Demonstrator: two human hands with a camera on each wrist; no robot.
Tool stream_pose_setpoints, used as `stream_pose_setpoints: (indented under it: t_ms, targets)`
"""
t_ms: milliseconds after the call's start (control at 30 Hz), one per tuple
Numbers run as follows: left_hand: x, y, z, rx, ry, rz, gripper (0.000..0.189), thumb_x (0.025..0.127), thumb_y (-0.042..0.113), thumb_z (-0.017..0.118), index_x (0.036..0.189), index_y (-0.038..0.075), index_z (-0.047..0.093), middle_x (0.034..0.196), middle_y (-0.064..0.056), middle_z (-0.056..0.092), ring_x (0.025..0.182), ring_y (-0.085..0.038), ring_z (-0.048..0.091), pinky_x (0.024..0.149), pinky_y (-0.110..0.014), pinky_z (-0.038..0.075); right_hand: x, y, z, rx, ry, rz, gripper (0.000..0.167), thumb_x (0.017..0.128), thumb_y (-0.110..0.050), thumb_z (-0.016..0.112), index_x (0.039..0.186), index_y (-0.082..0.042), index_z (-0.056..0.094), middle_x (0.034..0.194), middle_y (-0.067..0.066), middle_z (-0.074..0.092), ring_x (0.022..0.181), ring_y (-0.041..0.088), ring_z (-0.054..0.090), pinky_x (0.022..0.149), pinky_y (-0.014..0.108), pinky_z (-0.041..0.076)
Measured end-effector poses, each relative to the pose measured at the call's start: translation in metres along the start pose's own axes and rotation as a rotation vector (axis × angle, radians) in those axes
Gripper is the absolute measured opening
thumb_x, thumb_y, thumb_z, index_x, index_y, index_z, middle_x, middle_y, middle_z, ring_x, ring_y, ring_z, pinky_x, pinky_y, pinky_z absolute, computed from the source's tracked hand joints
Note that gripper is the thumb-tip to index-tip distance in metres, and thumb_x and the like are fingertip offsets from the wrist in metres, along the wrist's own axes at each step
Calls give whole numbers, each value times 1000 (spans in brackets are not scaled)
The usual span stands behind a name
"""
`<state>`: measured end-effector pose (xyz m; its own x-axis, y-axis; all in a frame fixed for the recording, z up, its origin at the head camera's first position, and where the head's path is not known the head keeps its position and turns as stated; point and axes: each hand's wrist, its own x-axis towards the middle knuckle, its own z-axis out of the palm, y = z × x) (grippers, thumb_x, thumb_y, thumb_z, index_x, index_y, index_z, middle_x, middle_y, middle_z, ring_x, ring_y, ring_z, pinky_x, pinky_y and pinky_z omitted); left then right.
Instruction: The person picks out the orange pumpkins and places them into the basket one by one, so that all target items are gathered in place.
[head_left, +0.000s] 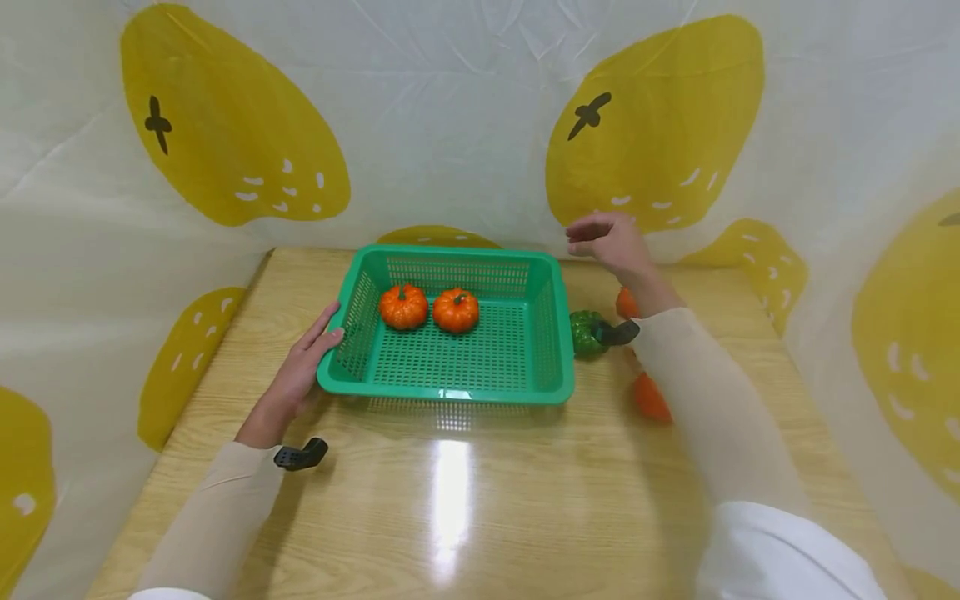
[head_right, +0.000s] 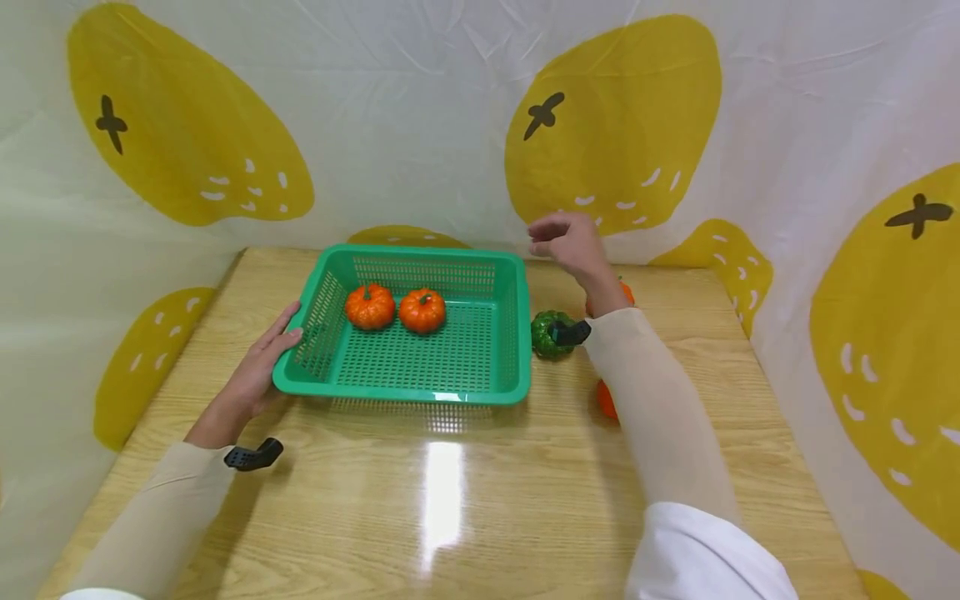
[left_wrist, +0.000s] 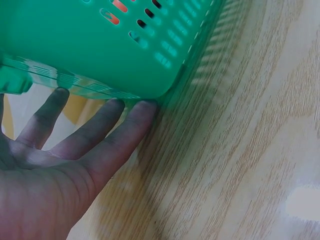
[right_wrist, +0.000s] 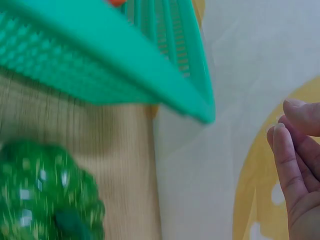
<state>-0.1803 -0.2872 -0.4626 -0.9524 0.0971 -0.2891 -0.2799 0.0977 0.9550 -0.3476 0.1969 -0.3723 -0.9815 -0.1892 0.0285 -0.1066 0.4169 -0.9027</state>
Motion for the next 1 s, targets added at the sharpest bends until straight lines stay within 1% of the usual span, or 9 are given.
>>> stream_pose_setpoints:
  t_ms: [167,233,400,600,767,833,900,933,1000]
  targets:
    - [-1,-1,0,20,13,-6,62,109,52,46,163,52,16,177,-3,11,132,-18,45,91,-17,52,-4,11,-18,-21,29,18,34,90,-6,80,122,2,74,86,-24,73,99,-2,67,85,15,51]
    - [-1,-1,0,26,17,-6,62,109,53,46,163,52,16,177,-3,11,133,-18,45,91,-17,52,-7,15,-25,-53,36,37,34,91,-8,80,124,0,73,89,-24,73,93,-1,67,86,17,51]
    - [-1,-1,0,26,16,2,61,109,51,46,163,52,16,177,-3,11,131,-14,47,91,-17,52,-15,27,-42,-103,61,95,38,93,-14,79,129,-3,72,104,-18,74,98,-3,65,90,19,51]
    - [-2,1,-1,14,16,7,62,110,50,46,164,51,16,177,-3,10,133,-15,45,91,-16,52,-20,43,-60,-92,84,121,37,94,-8,76,129,1,70,86,-31,69,88,-6,68,81,13,51]
    - [-2,1,-1,28,20,4,62,109,52,46,164,52,15,177,-2,9,139,-20,40,91,-15,51,-25,60,-74,-118,79,126,40,93,-3,74,132,5,67,85,-32,65,86,-8,64,81,13,49]
    - [-2,1,-1,24,21,1,62,109,51,46,164,51,15,177,-1,9,141,-22,39,91,-15,51,-28,67,-79,-147,70,144,42,93,-4,74,133,5,66,86,-31,65,91,-2,65,87,20,51]
    - [-2,0,0,23,20,-1,62,109,51,46,164,52,16,177,-1,8,141,-23,39,91,-15,51,-33,74,-86,-164,52,186,45,94,-8,73,137,4,63,95,-25,68,105,9,65,98,32,50]
    - [-2,0,0,23,18,0,62,109,51,46,163,52,16,177,-1,8,141,-23,39,91,-15,51,-35,78,-90,-179,40,213,47,95,-11,72,139,3,62,102,-21,69,114,16,63,104,39,48]
    - [-1,0,1,16,13,3,62,109,51,47,163,52,17,177,-1,9,139,-22,40,91,-16,51,-40,86,-97,-193,23,258,51,96,-15,72,142,1,59,122,-4,71,129,30,55,114,52,41]
